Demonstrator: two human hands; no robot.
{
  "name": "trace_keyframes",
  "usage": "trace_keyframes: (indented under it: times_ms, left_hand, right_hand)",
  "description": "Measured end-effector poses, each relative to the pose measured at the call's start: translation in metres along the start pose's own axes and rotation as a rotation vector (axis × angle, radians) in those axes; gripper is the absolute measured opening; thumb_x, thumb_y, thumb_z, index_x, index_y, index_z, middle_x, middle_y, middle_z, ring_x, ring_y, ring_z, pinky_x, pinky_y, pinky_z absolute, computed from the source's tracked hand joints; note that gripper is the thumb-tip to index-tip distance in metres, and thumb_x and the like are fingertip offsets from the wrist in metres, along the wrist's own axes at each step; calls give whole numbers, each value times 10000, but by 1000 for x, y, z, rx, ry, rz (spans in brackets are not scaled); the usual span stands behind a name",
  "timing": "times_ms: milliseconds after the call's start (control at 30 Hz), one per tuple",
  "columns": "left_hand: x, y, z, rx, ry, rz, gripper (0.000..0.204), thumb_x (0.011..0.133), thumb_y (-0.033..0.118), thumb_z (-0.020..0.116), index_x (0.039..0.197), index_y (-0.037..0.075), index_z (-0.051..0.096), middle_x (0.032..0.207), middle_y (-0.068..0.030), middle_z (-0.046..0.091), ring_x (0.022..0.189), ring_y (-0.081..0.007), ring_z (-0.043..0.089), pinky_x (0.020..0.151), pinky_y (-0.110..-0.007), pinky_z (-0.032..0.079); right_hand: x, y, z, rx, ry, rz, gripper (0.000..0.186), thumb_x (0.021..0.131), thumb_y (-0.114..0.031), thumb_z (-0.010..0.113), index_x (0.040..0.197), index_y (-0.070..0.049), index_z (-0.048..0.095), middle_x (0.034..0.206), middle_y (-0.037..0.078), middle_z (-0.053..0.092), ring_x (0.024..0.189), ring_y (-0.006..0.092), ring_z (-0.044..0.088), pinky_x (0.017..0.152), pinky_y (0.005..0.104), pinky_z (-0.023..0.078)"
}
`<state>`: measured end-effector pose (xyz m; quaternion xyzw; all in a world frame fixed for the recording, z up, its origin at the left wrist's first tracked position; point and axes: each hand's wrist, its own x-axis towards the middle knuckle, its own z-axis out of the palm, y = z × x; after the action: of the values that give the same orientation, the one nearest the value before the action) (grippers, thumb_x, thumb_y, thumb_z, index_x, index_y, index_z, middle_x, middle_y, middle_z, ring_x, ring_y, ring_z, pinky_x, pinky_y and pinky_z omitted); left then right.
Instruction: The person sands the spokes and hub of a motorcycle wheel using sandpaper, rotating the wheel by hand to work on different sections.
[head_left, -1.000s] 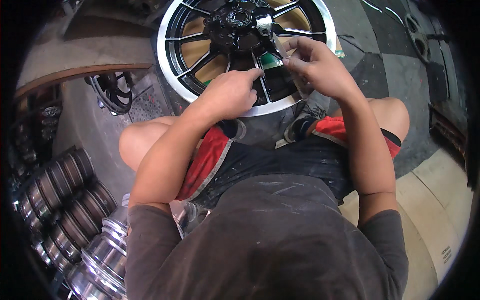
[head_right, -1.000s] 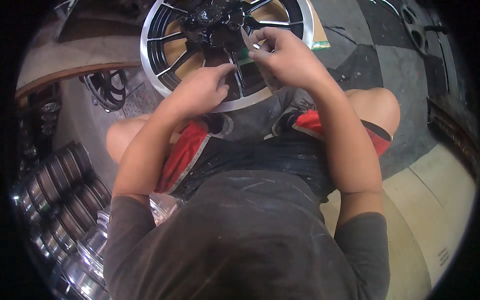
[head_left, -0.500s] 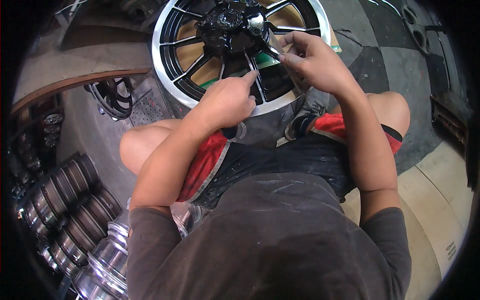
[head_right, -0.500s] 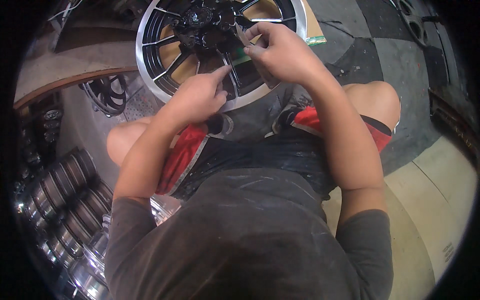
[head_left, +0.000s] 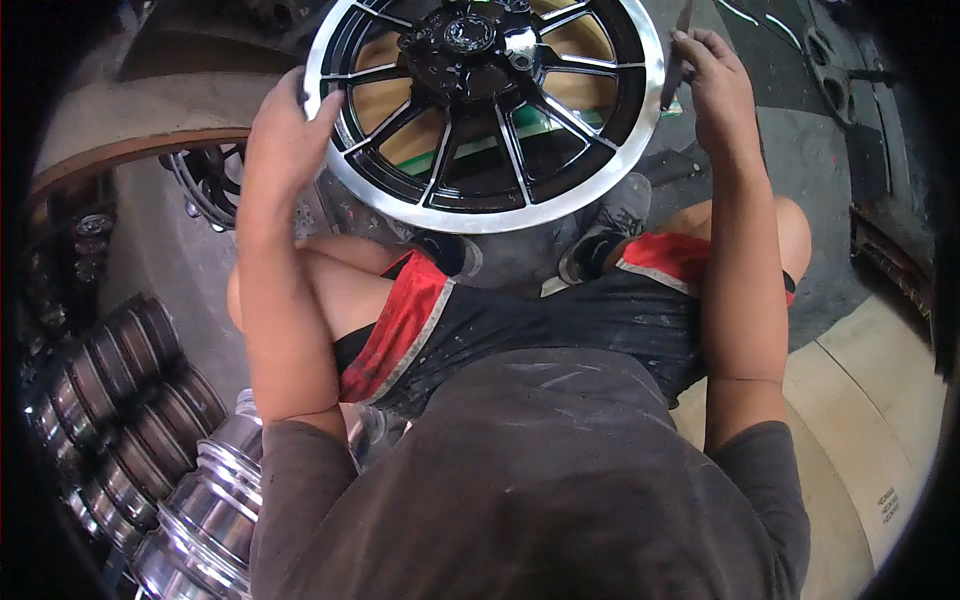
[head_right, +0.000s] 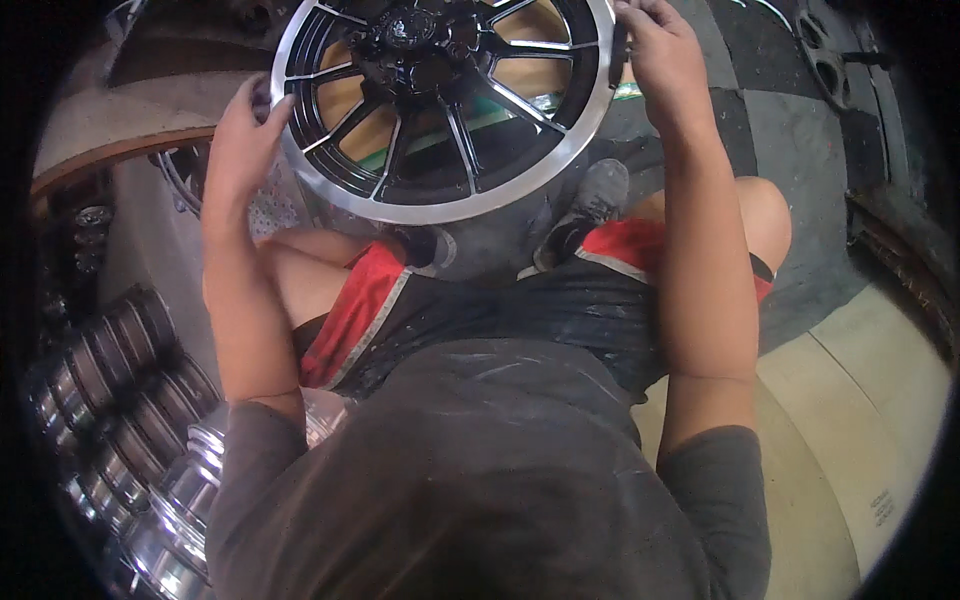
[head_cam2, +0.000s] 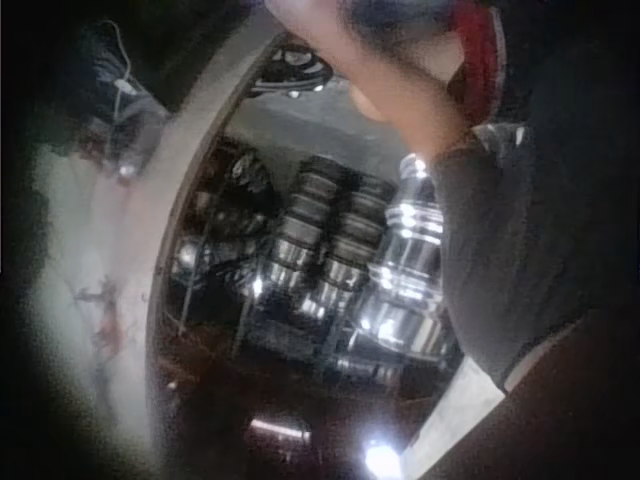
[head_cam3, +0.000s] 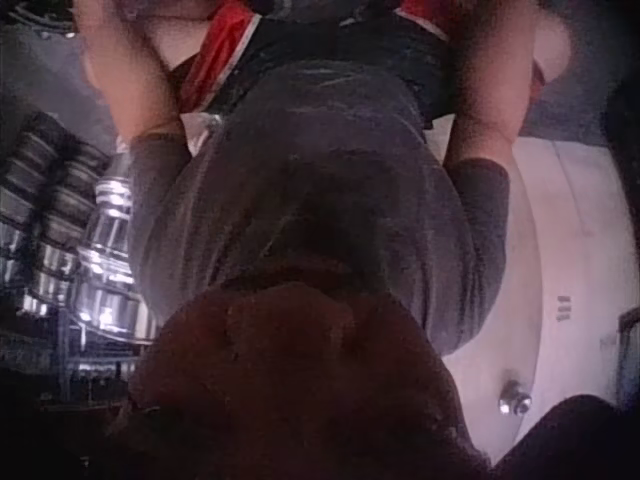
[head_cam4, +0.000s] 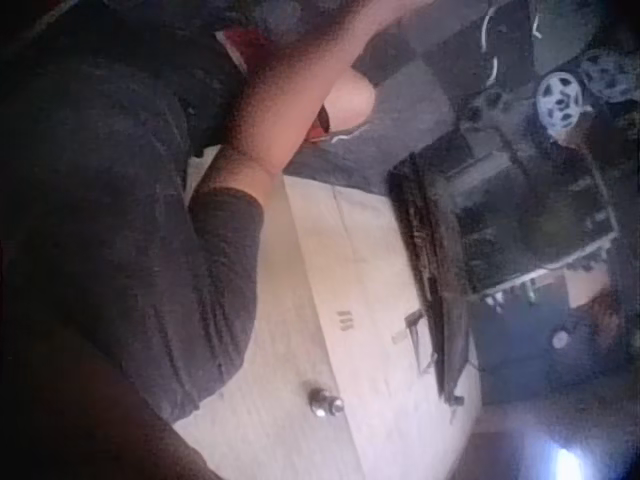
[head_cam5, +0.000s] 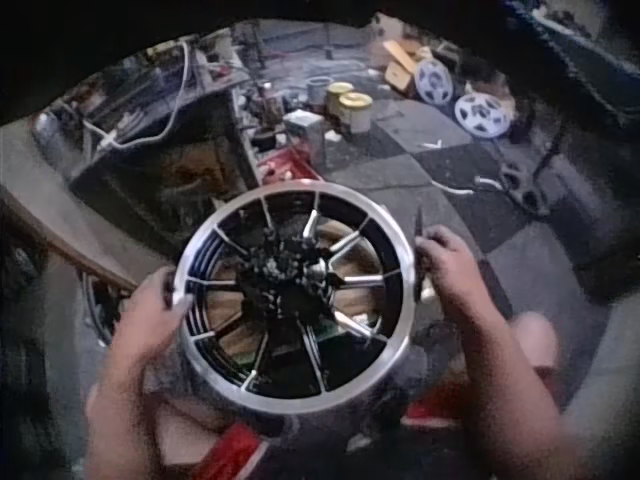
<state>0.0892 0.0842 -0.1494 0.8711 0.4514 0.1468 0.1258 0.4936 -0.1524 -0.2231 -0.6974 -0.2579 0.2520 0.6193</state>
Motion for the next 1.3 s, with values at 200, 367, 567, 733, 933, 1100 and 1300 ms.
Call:
trace_keyframes:
  times_ms: [200, 367, 567, 733, 933, 1100, 1300]
  left_hand:
    - [-4, -5, -15, -133, -523, -357, 708, 1019, 609, 628, 1261, -48, 733, 1174, -270, 776, 1137, -400, 739, 1020, -459, 527]
    - [5, -22, 2, -114, -514, -274, 812, 996, 670, 641, 1354, -57, 687, 1157, -222, 766, 1060, -316, 730, 986, -436, 546]
    - [33, -21, 17, 99, -418, -230, 817, 975, 670, 648, 1389, -35, 654, 1256, -299, 742, 1205, -454, 706, 1062, -482, 522]
    - [26, -10, 31, 169, -176, -119, 742, 982, 568, 688, 1430, -20, 636, 1266, -286, 741, 1202, -452, 704, 1064, -503, 532]
    - [-23, 85, 7, -326, -513, 12, 610, 953, 372, 761, 1399, -28, 644, 1269, -275, 717, 1176, -426, 701, 1009, -497, 565]
    - [-52, 89, 28, -97, -280, 226, 780, 952, 373, 778, 1545, -39, 481, 1272, -250, 703, 1177, -417, 697, 1005, -504, 560]
    - [-58, 101, 29, -207, -366, 283, 657, 937, 275, 797, 1528, 101, 567, 1183, -170, 714, 1113, -382, 696, 966, -475, 555]
  right_hand:
    - [-1, -19, 14, 19, -63, 165, 344, 1026, -249, 699, 1225, 32, 719, 1068, 107, 710, 997, 175, 652, 882, 336, 515]
    - [-8, -32, 18, -191, -156, 281, 286, 1018, -264, 661, 1086, 10, 711, 939, 80, 658, 891, 196, 618, 828, 356, 495]
    - [-29, -55, 1, -429, -274, 372, 263, 1015, -283, 636, 1038, -27, 691, 907, 65, 682, 765, 183, 620, 685, 347, 487]
    - [-20, -42, -15, -680, -119, 69, 226, 1002, -172, 653, 1039, 50, 671, 984, 131, 773, 783, 178, 694, 717, 337, 539]
    - [-60, -65, 48, -326, -136, -383, 172, 978, -1, 671, 1144, -4, 718, 1030, 92, 797, 802, 123, 720, 741, 286, 559]
    - [-83, -59, 84, -551, -319, -504, 181, 934, -42, 750, 1112, -76, 762, 943, 128, 739, 831, 273, 750, 745, 356, 575]
    - [-88, -43, 97, -817, -348, -514, 120, 935, -135, 777, 1052, -108, 774, 997, 130, 752, 870, 365, 749, 762, 427, 592]
